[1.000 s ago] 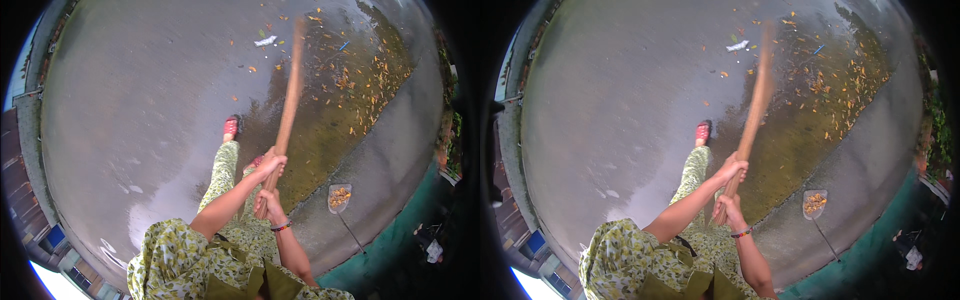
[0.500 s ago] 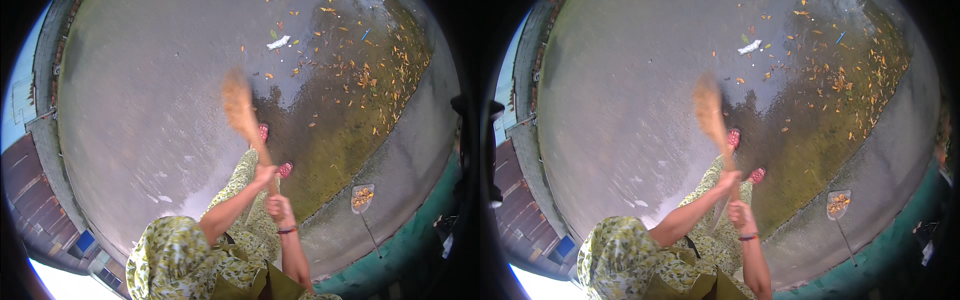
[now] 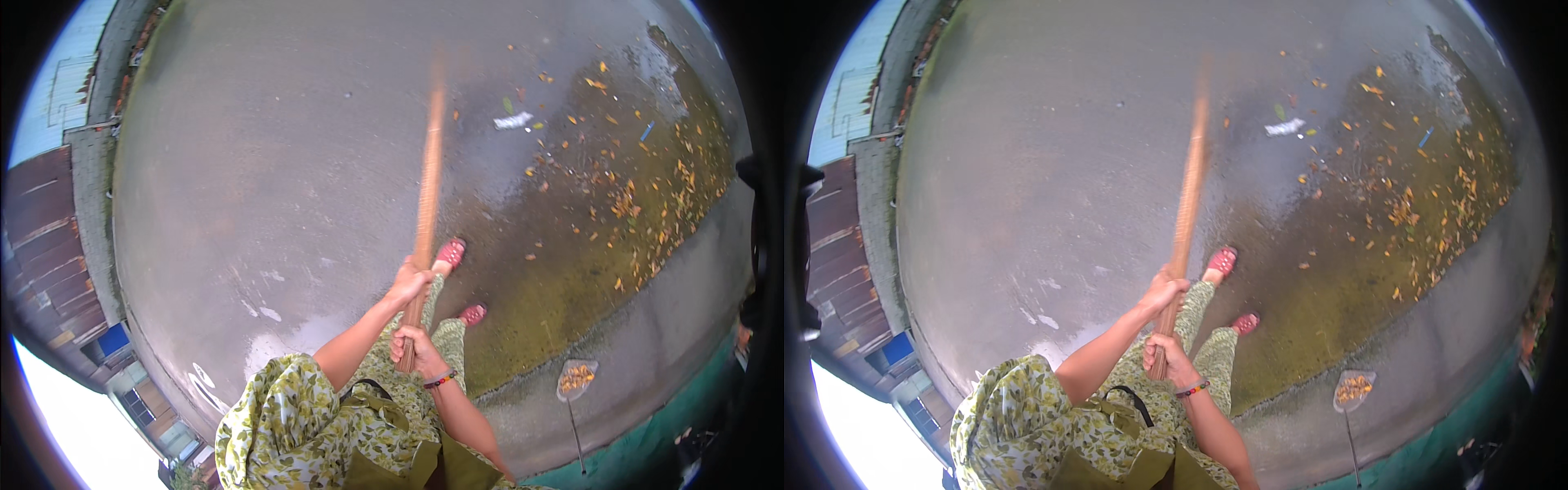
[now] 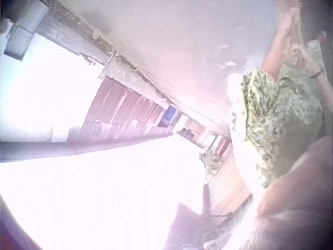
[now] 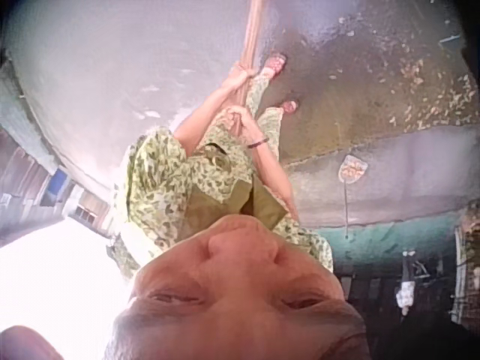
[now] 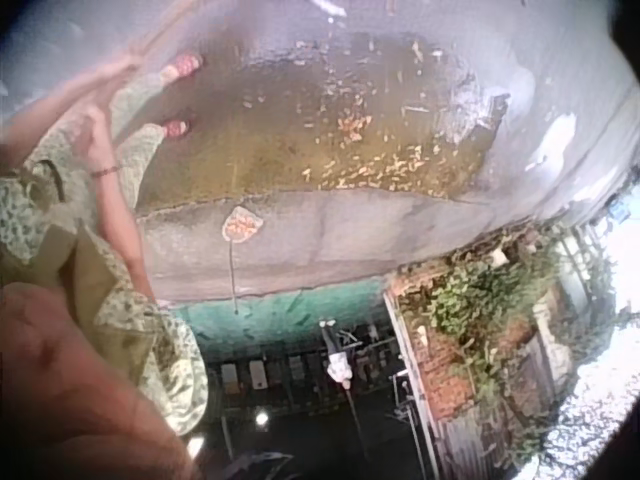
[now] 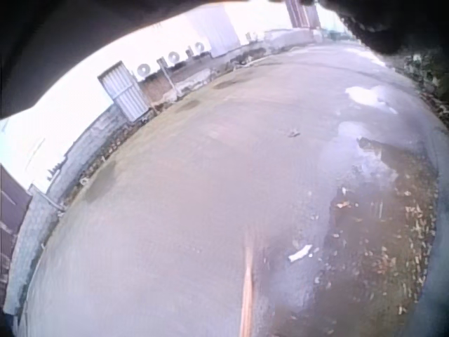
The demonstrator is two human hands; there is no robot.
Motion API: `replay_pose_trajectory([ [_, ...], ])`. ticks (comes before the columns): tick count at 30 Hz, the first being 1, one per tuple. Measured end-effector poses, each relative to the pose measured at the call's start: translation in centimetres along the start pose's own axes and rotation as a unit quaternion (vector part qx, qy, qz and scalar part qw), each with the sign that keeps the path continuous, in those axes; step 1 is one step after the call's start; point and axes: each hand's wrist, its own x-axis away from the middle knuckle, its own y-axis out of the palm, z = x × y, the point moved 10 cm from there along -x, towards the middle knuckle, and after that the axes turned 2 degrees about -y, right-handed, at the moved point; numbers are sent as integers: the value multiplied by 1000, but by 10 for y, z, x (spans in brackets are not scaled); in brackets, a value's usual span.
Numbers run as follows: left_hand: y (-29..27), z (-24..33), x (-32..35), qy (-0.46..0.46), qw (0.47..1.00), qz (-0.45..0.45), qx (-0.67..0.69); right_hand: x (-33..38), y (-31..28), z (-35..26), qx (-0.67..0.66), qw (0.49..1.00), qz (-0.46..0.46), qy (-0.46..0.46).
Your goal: The person sweeps a wet concrete alleyway with a traditional straw broom, gathering scattered leaves and small debris into a pile. The person moves methodically across the area, pushing debris toward a central spot.
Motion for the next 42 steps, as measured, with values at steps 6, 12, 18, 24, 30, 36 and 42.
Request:
replay_pose_trajectory([
  [6, -103, 8, -109, -48, 988, 131, 71, -100, 43, -72, -35, 993, -56, 94],
  [12, 76, 7, -156, -50, 967, 29, -247, -38, -32, -143, -336, 933, -121, -40],
  [18, 243, 87, -102, 22, 946, -195, -257, 30, -36, -231, -168, 956, 27, -241],
  [24, 101, 106, -76, 123, 978, -89, -143, 2, 34, -130, -18, 994, 84, -72],
  [30, -134, 81, -68, 48, 988, 113, 94, -64, 101, -87, 394, 917, -57, 29],
  [36, -268, 98, -184, -78, 975, 194, 75, -51, 29, -336, 349, 880, 83, -312],
  [42, -52, 180, -228, -88, 945, 151, -278, 139, -157, -445, 74, 843, 402, -351],
])
